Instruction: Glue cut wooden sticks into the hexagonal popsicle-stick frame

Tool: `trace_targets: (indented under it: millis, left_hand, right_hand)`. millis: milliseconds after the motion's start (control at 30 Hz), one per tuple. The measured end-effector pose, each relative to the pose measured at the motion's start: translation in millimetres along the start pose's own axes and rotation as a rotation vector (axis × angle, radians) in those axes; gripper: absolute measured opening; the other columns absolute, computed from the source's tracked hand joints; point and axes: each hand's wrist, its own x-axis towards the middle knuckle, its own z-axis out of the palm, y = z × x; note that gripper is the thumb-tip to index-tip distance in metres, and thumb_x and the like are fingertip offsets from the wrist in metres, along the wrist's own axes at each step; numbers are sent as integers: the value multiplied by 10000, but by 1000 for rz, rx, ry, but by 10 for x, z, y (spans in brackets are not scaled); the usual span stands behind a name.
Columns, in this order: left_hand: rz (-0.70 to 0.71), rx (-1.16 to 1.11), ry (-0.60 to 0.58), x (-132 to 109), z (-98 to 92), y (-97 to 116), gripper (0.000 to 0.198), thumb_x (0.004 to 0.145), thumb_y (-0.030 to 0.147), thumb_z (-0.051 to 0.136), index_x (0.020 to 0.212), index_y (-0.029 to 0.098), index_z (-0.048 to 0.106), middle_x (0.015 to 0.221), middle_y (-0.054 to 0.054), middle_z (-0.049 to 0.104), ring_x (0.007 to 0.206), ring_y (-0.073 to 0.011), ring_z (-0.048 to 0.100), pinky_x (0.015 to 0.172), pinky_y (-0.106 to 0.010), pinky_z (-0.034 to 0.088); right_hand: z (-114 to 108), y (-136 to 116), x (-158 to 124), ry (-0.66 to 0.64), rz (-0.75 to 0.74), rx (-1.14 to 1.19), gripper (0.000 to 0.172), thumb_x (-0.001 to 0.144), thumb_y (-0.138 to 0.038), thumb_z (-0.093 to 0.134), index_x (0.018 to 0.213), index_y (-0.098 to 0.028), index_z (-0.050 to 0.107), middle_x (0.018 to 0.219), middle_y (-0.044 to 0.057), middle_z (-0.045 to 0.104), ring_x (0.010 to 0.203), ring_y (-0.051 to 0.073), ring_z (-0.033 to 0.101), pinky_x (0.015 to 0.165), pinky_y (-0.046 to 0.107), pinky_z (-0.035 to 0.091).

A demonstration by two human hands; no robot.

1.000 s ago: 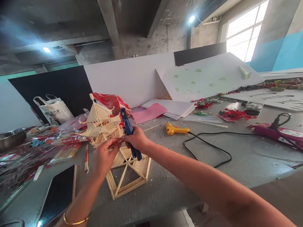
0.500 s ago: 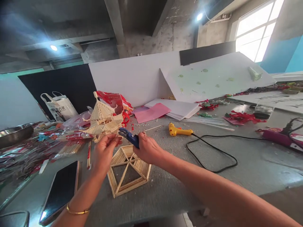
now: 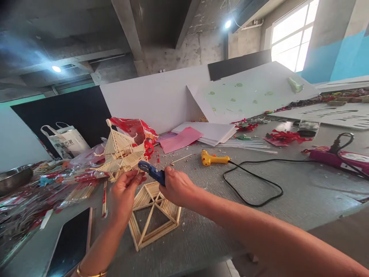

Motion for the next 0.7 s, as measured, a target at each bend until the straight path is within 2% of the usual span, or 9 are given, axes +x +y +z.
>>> trace_targets:
  millis: [233, 367, 533, 700]
  left_hand:
    - [-7, 27, -13, -9, -6, 8, 252, 734, 374, 645, 873, 178, 569, 841, -32, 693, 763, -179, 672, 731, -273, 495]
    - [23, 90, 27, -4, -10, -11, 268, 732, 394, 639, 871, 172, 583, 797, -38, 696, 739, -186, 672, 706, -283, 498]
    - [37, 110, 31, 1, -6, -22, 270, 729, 406, 637, 859, 173, 596, 781, -38, 698, 731, -185, 672, 713, -287, 497]
    - [32, 131, 31, -8, -9, -17, 273, 725, 413, 642, 856, 177, 599, 750, -32, 698, 728, -186, 670, 719, -289, 491]
  right_hand:
    - [7, 14, -11, 21, -19, -33, 179, 785, -284, 429, 904, -154, 459, 785, 85, 632, 634, 182, 589, 518, 267, 257]
    - [-5, 3, -22, 35, -38, -53, 172, 789, -276, 421, 902, -150, 455, 796, 82, 629, 642, 182, 590, 528, 269, 261]
    - [-24, -17, -29, -8, -32, -63, 189, 806, -285, 413, 928, -145, 450, 762, 77, 627, 638, 177, 590, 531, 264, 271]
    - [-20, -16, -34, 2, -36, -58, 186, 810, -294, 407, 921, -154, 456, 756, 68, 628, 626, 174, 594, 517, 260, 269]
